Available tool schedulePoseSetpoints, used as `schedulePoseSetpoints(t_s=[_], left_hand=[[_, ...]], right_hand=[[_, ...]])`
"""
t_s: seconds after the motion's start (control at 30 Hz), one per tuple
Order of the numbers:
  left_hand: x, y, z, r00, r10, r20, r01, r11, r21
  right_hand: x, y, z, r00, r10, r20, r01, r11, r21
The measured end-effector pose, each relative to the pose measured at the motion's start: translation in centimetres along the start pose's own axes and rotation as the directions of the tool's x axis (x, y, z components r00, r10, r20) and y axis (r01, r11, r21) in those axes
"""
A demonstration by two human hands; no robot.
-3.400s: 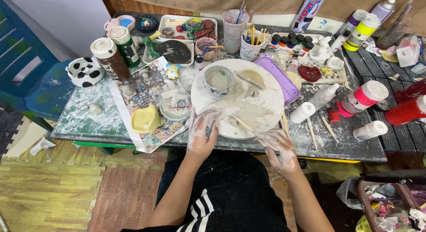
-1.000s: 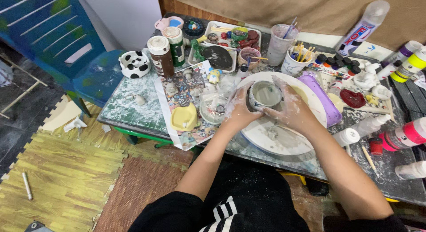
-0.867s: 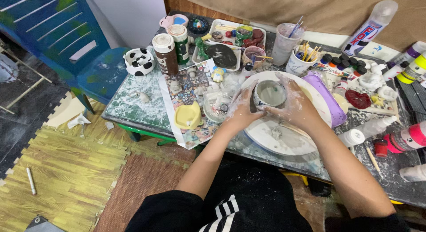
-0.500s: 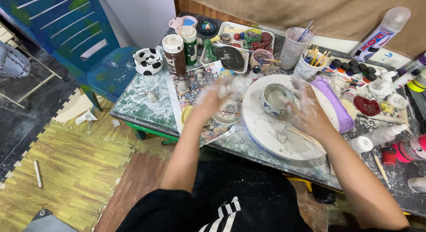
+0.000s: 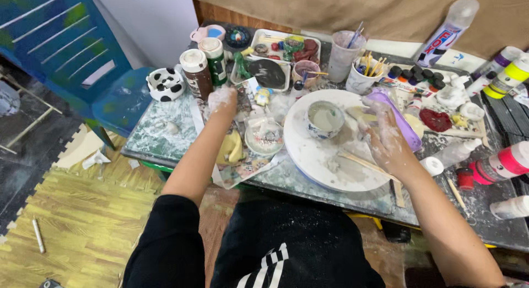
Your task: The person kneads and shapes a lump of gray clay on a white plate using their hands and a wooden stick. They repeatedly mix the clay with a liquid from a small container and continue to mold it into a small rounded form.
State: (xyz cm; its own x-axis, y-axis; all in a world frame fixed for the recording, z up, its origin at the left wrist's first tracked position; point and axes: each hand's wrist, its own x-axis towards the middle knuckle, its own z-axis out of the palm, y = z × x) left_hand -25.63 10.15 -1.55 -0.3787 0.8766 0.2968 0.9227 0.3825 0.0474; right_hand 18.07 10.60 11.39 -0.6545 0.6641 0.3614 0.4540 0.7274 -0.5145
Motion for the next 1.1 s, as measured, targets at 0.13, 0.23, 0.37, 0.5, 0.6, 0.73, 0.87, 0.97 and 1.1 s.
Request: schedulePoseSetpoints(t_s=[0.13,0.23,0.37,0.5,0.6,0.73,0.87,0.97,1.1], left_hand=[[-0.3,-0.7,-0.8,0.993,0.112,-0.028,-0.11,0.993,0.045],[-0.8,-0.9,-2.8,0.998,0.047,0.029,-0.043,0.99,-0.133],[-2.2,0.3,-7.8,0.959,0.115,-0.258,-0.23,0.846,-0.481],[-6.4,4.3,-12.8,0.779,0.162,-0.605,-0.579,0.557,-0.596],[-10.6,7.8,-15.1,0.849,0.186,-0.495,-0.526,0.393,-0.754],[-15.1,11.3,-15.4,0.912,0.237,-0.335,-0.359,0.063,-0.931],[-17.3,14.4,-13.6,0.921,0.285,-0.266,-0.152,-0.365,-0.918],[-18.9,16.6,-12.3,0.953,0.272,-0.134,0.016,-0.486,-0.874],[-20.6,18.8,-11.2,0.974,0.205,-0.098,0.02,-0.508,-0.861]], right_hand=[[-1.0,-0.6,-0.7,0.998,-0.025,-0.051,0.024,1.0,-0.015],[-1.6,-1.2,-1.4,0.994,-0.022,-0.11,0.024,1.0,0.011],[-2.6,-2.4,-1.4,0.983,-0.04,-0.18,0.059,0.994,0.096],[-2.9,-3.8,0.2,0.968,-0.131,-0.216,0.176,0.963,0.205],[-3.4,-5.1,1.3,0.956,-0.169,-0.241,0.219,0.956,0.195],[-4.6,-6.5,1.7,0.916,-0.254,-0.31,0.281,0.959,0.044],[-5.4,-7.2,1.7,0.903,-0.261,-0.34,0.31,0.946,0.097],[-6.1,-6.9,1.9,0.939,-0.172,-0.296,0.224,0.963,0.151],[-6.7,-5.8,2.8,0.89,-0.234,-0.392,0.334,0.919,0.21]])
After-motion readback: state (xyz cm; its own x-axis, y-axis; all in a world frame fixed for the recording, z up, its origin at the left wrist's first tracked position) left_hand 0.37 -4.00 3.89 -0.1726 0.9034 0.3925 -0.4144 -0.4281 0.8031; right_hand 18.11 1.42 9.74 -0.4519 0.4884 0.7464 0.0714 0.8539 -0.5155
